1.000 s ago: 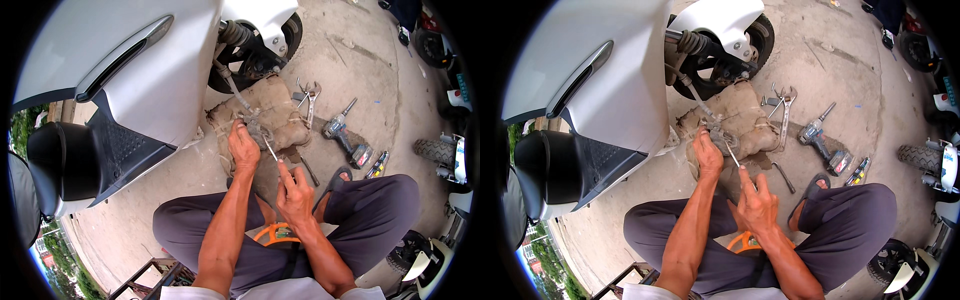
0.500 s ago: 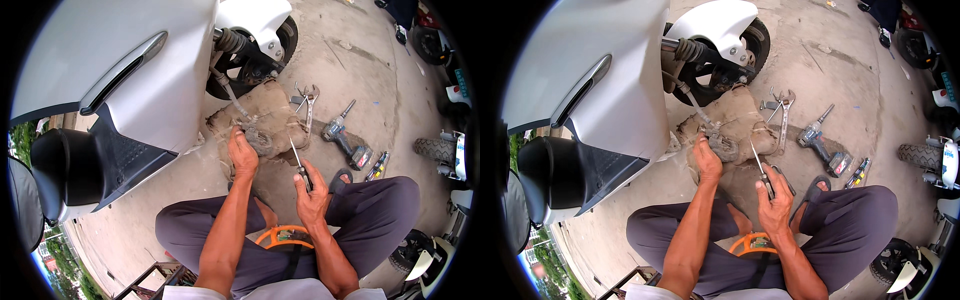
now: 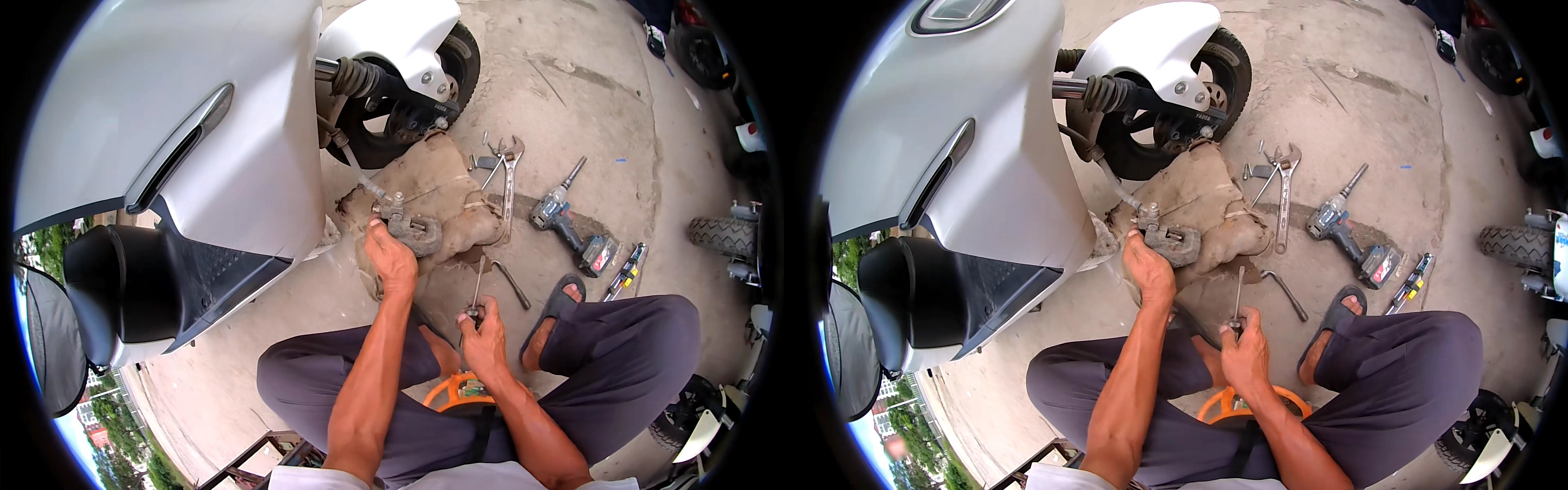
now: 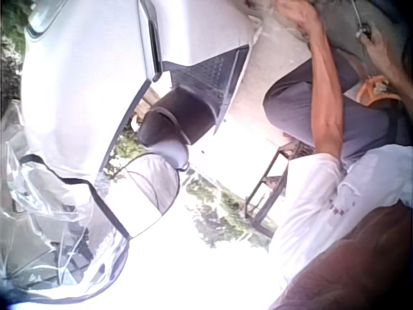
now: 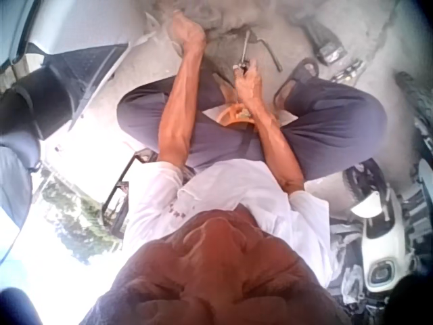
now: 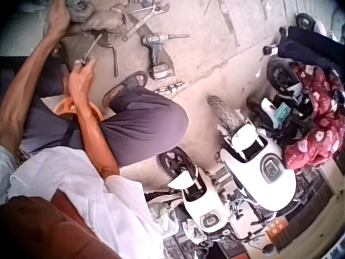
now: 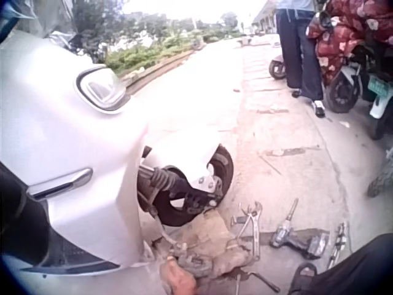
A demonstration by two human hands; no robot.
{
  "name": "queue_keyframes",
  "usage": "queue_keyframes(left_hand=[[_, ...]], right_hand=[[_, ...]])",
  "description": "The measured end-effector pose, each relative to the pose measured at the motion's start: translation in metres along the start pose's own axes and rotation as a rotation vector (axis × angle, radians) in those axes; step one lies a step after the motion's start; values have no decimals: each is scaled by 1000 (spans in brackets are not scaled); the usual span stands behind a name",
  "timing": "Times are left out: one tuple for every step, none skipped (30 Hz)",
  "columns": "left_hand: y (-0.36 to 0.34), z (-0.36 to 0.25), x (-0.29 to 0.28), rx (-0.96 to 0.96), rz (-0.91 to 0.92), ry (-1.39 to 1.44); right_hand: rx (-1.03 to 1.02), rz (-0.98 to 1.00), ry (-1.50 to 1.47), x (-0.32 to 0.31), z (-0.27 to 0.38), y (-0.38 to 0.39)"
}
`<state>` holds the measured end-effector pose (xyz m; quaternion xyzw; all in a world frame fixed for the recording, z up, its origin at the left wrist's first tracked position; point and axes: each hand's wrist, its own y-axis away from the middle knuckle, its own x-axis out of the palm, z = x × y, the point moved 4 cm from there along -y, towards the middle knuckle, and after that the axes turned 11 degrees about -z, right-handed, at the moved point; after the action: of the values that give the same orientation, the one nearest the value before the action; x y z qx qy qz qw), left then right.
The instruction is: The person disassembles a scooter brake caliper using a screwdriver and wrench, removes the brake pads, and then reassembles the caliper. They use a hammer to tap a component into place during reassembly.
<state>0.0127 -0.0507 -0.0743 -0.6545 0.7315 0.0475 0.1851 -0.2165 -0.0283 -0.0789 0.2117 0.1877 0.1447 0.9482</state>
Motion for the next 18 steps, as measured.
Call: queue_keyframes(left_hand=[[3,-7,2,6,7,-1],[7,-15,5,-22,49,-12],[11,-19,9,-51,93,-22],[13,-17,11,-46,97,-23],[15,-14,14,7,124,-71],[16,-11,17,59,151,-119],[17,-24,23,379,58,-81],[17,-23,26,380,60,-74],[16,-18,28,251,107,-53],[15,-20,31,124,155,-30],[17,-26,32,127,154,-22],[21,-31,32,86,188,-20],[21,-37,29,51,219,-22],[20,-37,28,55,203,-19],[21,-35,28,94,159,12],[18,-33,22,139,106,43],[14,-32,12,110,127,59],[15,-31,1,83,110,71]], right_hand=[[24,47,82,2,-3,1],[28,42,75,1,-5,-1],[77,86,128,2,-10,-2],[122,136,182,2,-13,-2],[123,134,176,4,-16,-1],[71,118,246,6,-22,0],[16,96,319,4,-24,-2],[14,90,318,2,-28,-2],[-33,70,376,-1,-30,-1],[-81,46,430,-3,-27,-3],[-86,41,431,-6,-25,-6],[-85,41,417,-9,-22,-9],[-87,45,397,-8,-17,-9],[-101,53,398,-7,-16,-11],[-119,20,368,-7,-15,-14],[-145,-8,333,-4,-11,-15],[-180,21,330,1,-7,-15],[-161,29,246,5,-5,-15]])
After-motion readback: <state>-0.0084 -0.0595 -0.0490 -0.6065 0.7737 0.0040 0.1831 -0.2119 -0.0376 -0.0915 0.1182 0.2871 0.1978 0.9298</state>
